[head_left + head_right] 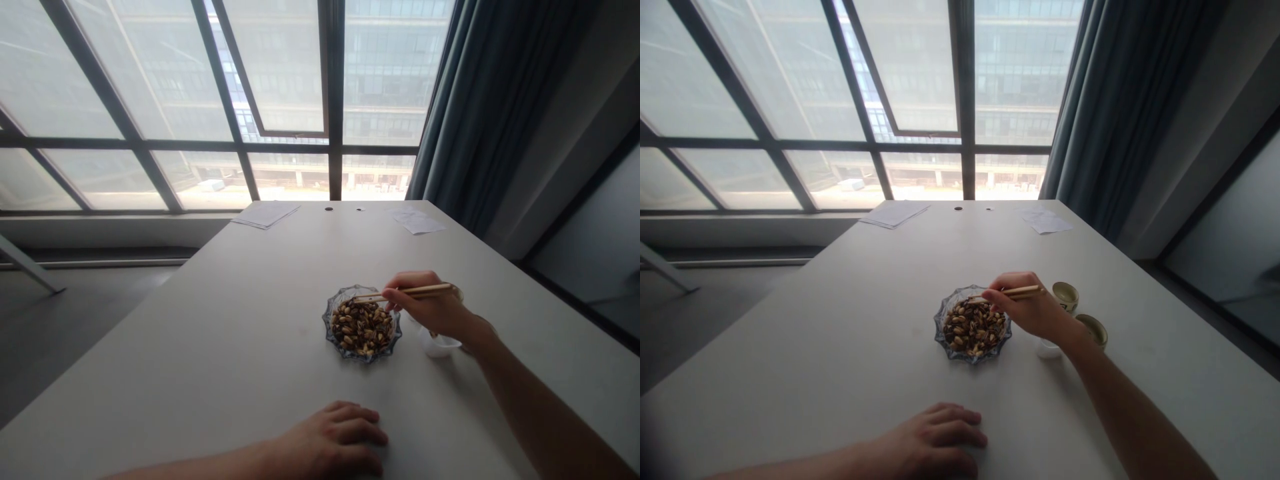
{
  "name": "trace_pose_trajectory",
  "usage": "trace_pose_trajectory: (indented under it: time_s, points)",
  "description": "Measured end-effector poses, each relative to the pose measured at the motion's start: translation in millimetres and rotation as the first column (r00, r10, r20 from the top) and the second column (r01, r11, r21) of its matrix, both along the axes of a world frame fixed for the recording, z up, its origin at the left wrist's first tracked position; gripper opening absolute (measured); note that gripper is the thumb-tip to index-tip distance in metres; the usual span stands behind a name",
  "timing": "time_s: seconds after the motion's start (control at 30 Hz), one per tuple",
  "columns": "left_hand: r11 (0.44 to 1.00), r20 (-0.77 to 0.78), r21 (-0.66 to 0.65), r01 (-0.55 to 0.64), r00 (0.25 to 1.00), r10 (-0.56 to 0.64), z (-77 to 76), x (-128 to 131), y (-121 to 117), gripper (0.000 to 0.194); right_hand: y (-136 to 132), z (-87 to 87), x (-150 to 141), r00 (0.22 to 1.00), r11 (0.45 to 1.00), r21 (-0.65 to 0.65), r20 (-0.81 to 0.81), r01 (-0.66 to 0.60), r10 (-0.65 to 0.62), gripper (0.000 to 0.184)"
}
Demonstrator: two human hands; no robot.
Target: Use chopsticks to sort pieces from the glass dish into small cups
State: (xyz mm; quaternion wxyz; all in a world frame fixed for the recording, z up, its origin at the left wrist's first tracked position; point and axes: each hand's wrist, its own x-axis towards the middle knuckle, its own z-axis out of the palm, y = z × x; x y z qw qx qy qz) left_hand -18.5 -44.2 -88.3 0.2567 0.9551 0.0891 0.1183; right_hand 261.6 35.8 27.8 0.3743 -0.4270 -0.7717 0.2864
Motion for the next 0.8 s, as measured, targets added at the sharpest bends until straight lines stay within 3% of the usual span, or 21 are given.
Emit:
trace_pose_trajectory:
  time_s: [0.2, 0.43, 0.8]
  points:
    - [1.000, 0.016, -0.002, -0.009, 1.000, 0.009, -4.6, 0, -2, 0.019, 11, -17.1, -6, 1.000, 1.000, -0.021, 0.017, -0.020, 0.020, 0.035]
    - [1.000, 0.013, 0.005, -0.001, 1.000, 0.001, -1.8, 0, -1, 0.016, 14, -22.3, -9, 1.000, 0.999, -0.054, 0.010, -0.002, 0.002, 0.041]
    - [1.000, 0.017, -0.004, -0.008, 1.000, 0.008, -4.1, 1, -1, 0.018, 12, -23.8, -14, 1.000, 1.000, 0.006, 0.015, 0.015, -0.016, 0.044]
